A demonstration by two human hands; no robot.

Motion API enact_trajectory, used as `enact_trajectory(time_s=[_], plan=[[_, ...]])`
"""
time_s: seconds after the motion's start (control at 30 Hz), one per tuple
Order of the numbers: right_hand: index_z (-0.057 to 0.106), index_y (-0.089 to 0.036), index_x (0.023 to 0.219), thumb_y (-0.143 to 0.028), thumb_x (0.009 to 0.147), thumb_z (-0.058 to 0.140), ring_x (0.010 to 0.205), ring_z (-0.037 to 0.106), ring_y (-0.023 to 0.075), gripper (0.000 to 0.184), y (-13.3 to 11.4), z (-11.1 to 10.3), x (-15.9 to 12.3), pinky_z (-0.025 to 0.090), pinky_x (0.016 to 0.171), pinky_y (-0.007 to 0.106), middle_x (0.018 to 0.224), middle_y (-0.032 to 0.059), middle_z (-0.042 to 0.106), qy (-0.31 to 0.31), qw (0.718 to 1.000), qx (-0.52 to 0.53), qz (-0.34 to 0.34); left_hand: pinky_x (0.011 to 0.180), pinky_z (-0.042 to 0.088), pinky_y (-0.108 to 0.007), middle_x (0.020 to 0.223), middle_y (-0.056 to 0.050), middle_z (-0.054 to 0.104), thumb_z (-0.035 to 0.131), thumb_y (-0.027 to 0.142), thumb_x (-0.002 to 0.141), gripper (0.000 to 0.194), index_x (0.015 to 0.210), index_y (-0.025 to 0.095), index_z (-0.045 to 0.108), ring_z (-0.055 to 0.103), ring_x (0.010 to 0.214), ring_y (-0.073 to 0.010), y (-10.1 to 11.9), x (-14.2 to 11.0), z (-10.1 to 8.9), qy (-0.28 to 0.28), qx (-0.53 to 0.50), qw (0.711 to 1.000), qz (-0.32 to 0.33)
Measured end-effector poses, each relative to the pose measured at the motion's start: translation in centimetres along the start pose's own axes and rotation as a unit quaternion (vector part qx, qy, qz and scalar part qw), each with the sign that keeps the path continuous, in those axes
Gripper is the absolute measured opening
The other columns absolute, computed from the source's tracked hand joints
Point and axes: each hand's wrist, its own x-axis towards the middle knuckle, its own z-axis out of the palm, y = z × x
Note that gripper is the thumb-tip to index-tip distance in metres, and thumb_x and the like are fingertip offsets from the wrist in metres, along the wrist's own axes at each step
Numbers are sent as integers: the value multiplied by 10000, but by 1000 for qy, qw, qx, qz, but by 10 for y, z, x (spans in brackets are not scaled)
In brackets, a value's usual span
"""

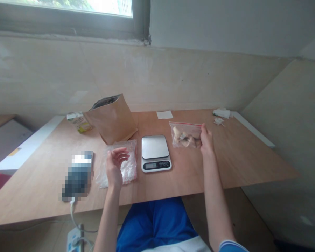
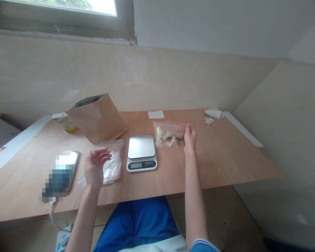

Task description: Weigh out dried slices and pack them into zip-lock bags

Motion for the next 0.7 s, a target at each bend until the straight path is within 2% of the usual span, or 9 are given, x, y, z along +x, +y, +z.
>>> enact_trajectory(time_s=[0.1,0.17,0.23,0.33,0.43,0.5,0.6,0.7], plan=[[565,-129,708,-592,821,365,704,615,215,517,14,5,17,458,628,317,716,114,633,-4,993,-114,-29,557,424,-240,683,-29,612,371,508,821,435,715,159,609,560,611,-122,1,6,-6,25,-16,999,25],[601,-84,867,-509,821,440,918,596,279,457,23,12,13,444,763,384,933,210,634,16,989,-139,-48,556,420,-243,728,-35,613,370,490,821,412,724,159,596,555,622,-122,1,10,-11,56,9,997,59],[574,-67,1079,-422,835,458,1115,501,305,446,30,20,-1,376,903,430,1161,245,559,23,975,-190,-109,589,431,-253,814,-44,619,394,464,819,365,785,160,593,563,682,-132,1,17,-17,95,68,988,104],[522,-155,1242,-380,876,417,1214,421,292,443,39,32,-23,307,984,446,1312,177,485,-48,921,-305,-239,747,459,-307,1022,-71,593,506,459,782,356,977,167,570,566,887,-174,0,32,-25,134,192,959,157],[560,-233,1220,-398,894,417,1199,436,292,393,46,39,-35,329,964,446,1323,127,493,-152,856,-394,-298,949,402,-404,1268,-124,450,645,482,682,623,1188,172,454,481,1129,-244,-4,53,-31,121,281,938,164],[575,-238,1202,-380,891,439,1172,459,284,368,49,35,-33,346,947,432,1301,114,518,-187,829,-423,-314,1041,324,-440,1352,-159,350,707,480,613,795,1257,156,374,394,1235,-282,-8,70,-33,109,318,927,166],[583,-243,1183,-355,876,472,1136,489,254,346,52,18,-13,368,927,394,1244,91,563,-207,820,-420,-329,1074,296,-447,1390,-191,272,754,446,546,932,1291,140,286,341,1291,-299,-18,94,-35,80,317,931,162],[599,-262,1155,-352,863,484,1130,495,238,327,57,-6,15,370,930,389,1208,74,586,-220,823,-410,-326,1040,354,-448,1359,-201,326,788,416,491,992,1284,136,262,390,1264,-305,-26,112,-37,50,318,935,146]])
